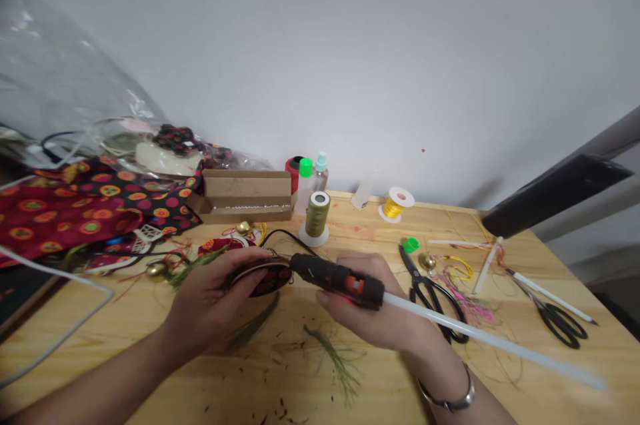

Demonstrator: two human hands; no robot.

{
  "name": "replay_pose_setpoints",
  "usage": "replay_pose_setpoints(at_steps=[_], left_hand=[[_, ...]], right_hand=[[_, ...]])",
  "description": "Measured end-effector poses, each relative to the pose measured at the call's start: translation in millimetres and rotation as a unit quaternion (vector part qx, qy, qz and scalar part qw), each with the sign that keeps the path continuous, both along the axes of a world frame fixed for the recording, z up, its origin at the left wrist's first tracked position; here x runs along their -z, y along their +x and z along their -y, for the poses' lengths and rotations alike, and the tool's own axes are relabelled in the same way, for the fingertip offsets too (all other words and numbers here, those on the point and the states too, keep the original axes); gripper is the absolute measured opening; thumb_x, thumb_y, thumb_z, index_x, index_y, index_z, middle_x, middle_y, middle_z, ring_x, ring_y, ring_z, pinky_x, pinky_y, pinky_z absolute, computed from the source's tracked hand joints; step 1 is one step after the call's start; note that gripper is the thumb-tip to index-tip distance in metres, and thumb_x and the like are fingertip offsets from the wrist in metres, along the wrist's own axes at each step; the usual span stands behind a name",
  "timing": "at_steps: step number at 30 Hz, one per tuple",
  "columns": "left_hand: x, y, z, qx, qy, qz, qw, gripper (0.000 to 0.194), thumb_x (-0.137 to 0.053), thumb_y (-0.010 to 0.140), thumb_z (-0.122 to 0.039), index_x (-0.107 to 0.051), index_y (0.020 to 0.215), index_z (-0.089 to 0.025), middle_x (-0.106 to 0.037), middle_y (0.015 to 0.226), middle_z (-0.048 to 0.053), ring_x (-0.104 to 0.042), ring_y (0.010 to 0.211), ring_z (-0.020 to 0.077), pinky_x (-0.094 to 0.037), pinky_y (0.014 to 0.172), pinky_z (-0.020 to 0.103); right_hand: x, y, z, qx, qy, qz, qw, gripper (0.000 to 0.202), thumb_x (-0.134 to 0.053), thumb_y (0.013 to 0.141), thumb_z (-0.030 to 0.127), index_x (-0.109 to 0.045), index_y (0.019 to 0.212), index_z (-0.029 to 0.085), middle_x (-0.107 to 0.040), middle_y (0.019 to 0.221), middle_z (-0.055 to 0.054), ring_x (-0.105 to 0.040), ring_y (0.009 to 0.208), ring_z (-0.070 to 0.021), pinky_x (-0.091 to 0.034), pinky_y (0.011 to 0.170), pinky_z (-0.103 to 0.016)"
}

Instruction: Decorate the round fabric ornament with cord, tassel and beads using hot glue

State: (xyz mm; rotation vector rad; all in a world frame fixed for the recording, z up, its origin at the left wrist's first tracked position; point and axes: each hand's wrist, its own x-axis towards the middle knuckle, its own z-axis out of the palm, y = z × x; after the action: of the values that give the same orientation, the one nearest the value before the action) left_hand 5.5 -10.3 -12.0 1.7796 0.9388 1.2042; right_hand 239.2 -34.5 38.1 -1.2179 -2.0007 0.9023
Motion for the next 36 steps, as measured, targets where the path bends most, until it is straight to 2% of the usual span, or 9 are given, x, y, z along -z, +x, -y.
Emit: replay_pose_setpoints(at_steps=[3, 8, 17, 22, 27, 31, 36], left_hand=[[1.8, 0, 0, 0.0, -0.004, -0.001, 1.0, 0.024, -0.057, 0.087, -0.011, -0.066, 0.106, -0.023, -0.075, 0.097, 0.001, -0.072, 0.086, 0.0139, -0.058, 0.08, 0.023], [5.1, 2, 0, 0.02, -0.051, 0.054, 0.997, 0.022, -0.058, 0.087, -0.015, -0.066, 0.105, -0.024, -0.075, 0.096, 0.0, -0.073, 0.082, 0.0152, -0.06, 0.078, 0.025], [4.1, 1, 2, 0.035, -0.037, 0.061, 0.997, 0.026, -0.057, 0.087, -0.01, -0.066, 0.105, -0.026, -0.074, 0.097, -0.002, -0.072, 0.083, 0.012, -0.059, 0.078, 0.02], [2.0, 0, 4, 0.047, -0.028, 0.048, 0.997, 0.029, -0.055, 0.087, -0.009, -0.065, 0.107, -0.027, -0.074, 0.097, -0.002, -0.072, 0.083, 0.0118, -0.059, 0.078, 0.02], [-0.3, 1, 4, 0.053, -0.031, 0.046, 0.997, 0.026, -0.055, 0.087, -0.011, -0.066, 0.106, -0.026, -0.075, 0.094, -0.001, -0.073, 0.082, 0.0135, -0.06, 0.077, 0.023], [-0.2, 1, 4, 0.051, -0.024, 0.04, 0.998, 0.024, -0.056, 0.087, -0.012, -0.066, 0.105, -0.024, -0.075, 0.094, 0.001, -0.073, 0.081, 0.0154, -0.061, 0.076, 0.024], [3.8, 0, 4, 0.065, -0.026, 0.048, 0.996, 0.029, -0.054, 0.089, -0.01, -0.062, 0.109, -0.029, -0.075, 0.098, -0.002, -0.072, 0.086, 0.0131, -0.059, 0.08, 0.022]], right_hand=[[-0.4, 3, 1, -0.016, 0.001, -0.022, 1.0, 0.025, -0.058, 0.08, 0.023, -0.043, 0.06, 0.019, -0.043, 0.057, 0.004, -0.039, 0.05, -0.0084, -0.03, 0.048, -0.023], [4.4, 2, 1, -0.048, 0.009, -0.047, 0.998, 0.026, -0.059, 0.078, 0.021, -0.041, 0.06, 0.02, -0.041, 0.06, 0.004, -0.039, 0.054, -0.0093, -0.029, 0.05, -0.024], [8.1, -2, 1, -0.037, -0.029, -0.045, 0.998, 0.024, -0.059, 0.077, 0.022, -0.042, 0.061, 0.02, -0.043, 0.061, 0.004, -0.039, 0.054, -0.0097, -0.028, 0.05, -0.024], [9.0, -2, 1, -0.035, -0.026, -0.047, 0.998, 0.026, -0.06, 0.077, 0.022, -0.04, 0.059, 0.02, -0.04, 0.059, 0.005, -0.037, 0.053, -0.0093, -0.028, 0.05, -0.024], [4.8, -4, 0, -0.038, -0.032, -0.054, 0.997, 0.021, -0.06, 0.077, 0.02, -0.046, 0.061, 0.019, -0.043, 0.06, 0.004, -0.038, 0.053, -0.009, -0.03, 0.049, -0.023], [4.2, -4, 0, -0.027, -0.081, -0.077, 0.993, 0.021, -0.062, 0.077, 0.027, -0.05, 0.062, 0.018, -0.044, 0.057, 0.005, -0.037, 0.05, -0.0081, -0.03, 0.044, -0.022], [16.3, 0, 1, 0.023, -0.181, -0.149, 0.972, 0.028, -0.067, 0.076, 0.04, -0.057, 0.063, 0.018, -0.042, 0.05, 0.005, -0.035, 0.043, -0.007, -0.03, 0.037, -0.02]])
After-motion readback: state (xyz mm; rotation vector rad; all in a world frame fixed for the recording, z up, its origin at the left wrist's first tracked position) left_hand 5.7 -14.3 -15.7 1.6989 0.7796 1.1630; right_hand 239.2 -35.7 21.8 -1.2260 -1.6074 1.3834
